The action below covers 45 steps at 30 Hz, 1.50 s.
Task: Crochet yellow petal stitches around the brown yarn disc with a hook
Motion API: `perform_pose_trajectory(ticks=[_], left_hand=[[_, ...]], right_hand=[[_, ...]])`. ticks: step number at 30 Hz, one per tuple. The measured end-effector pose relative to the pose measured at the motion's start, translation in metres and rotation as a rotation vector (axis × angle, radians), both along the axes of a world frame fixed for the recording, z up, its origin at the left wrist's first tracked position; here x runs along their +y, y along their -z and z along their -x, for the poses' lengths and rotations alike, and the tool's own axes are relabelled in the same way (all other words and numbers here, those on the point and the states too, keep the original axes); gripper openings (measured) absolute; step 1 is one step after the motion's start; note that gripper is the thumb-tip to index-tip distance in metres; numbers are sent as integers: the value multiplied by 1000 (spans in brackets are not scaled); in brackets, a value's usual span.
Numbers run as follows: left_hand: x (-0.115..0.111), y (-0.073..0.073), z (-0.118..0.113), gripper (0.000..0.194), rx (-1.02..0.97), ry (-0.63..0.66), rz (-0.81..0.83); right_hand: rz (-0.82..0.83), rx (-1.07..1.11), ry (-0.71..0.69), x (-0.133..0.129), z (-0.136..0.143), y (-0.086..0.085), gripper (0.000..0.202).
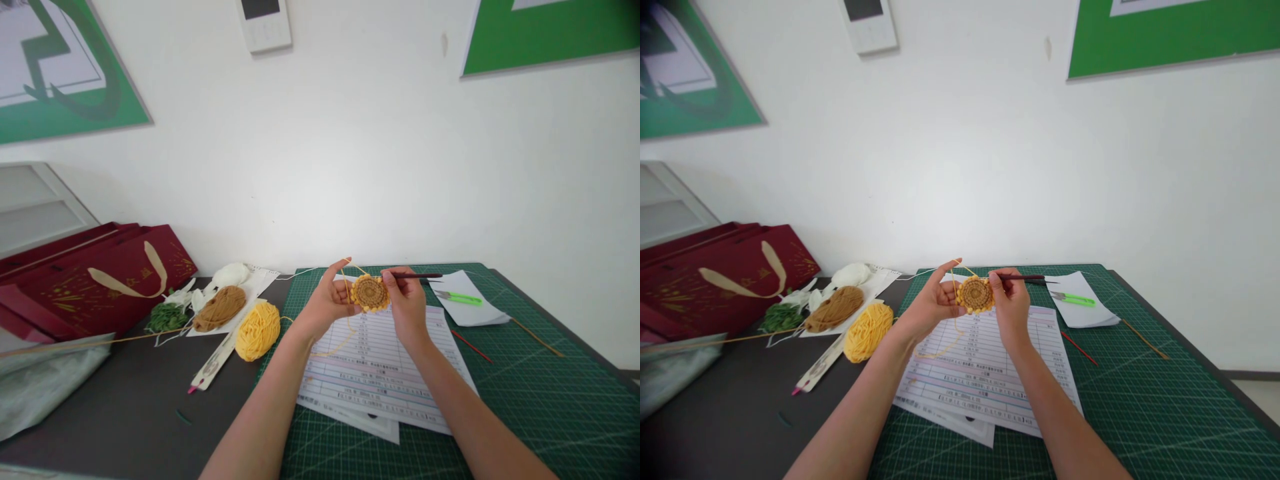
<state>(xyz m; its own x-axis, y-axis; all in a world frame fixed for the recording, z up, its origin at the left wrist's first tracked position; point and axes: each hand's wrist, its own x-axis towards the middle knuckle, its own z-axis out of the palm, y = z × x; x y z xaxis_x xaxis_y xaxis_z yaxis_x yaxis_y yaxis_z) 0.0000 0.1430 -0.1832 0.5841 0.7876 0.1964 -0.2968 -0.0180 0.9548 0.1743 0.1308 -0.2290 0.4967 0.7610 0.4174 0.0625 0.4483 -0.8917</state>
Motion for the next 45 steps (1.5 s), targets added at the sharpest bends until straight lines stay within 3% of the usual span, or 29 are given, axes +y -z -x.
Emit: perform_pose_trajectory(ticks=[11, 18, 32, 38, 45], left_hand=[[-8, 4, -11, 35, -3, 2, 25], [-7, 10, -16, 36, -30, -30, 34], [-13, 6, -21, 38, -41, -62, 87], [-17, 10, -28, 36, -49, -97, 103], [-15, 11, -23, 34, -37, -129, 89]], right_hand=[[-25, -25, 115, -9, 7, -6, 33], [-28, -13, 122, -9, 11, -7, 32], [-36, -5, 124, -11, 14, -8, 32], [-27, -7, 87, -12, 16, -7, 32], [-8, -3, -53, -5, 12, -4, 33]])
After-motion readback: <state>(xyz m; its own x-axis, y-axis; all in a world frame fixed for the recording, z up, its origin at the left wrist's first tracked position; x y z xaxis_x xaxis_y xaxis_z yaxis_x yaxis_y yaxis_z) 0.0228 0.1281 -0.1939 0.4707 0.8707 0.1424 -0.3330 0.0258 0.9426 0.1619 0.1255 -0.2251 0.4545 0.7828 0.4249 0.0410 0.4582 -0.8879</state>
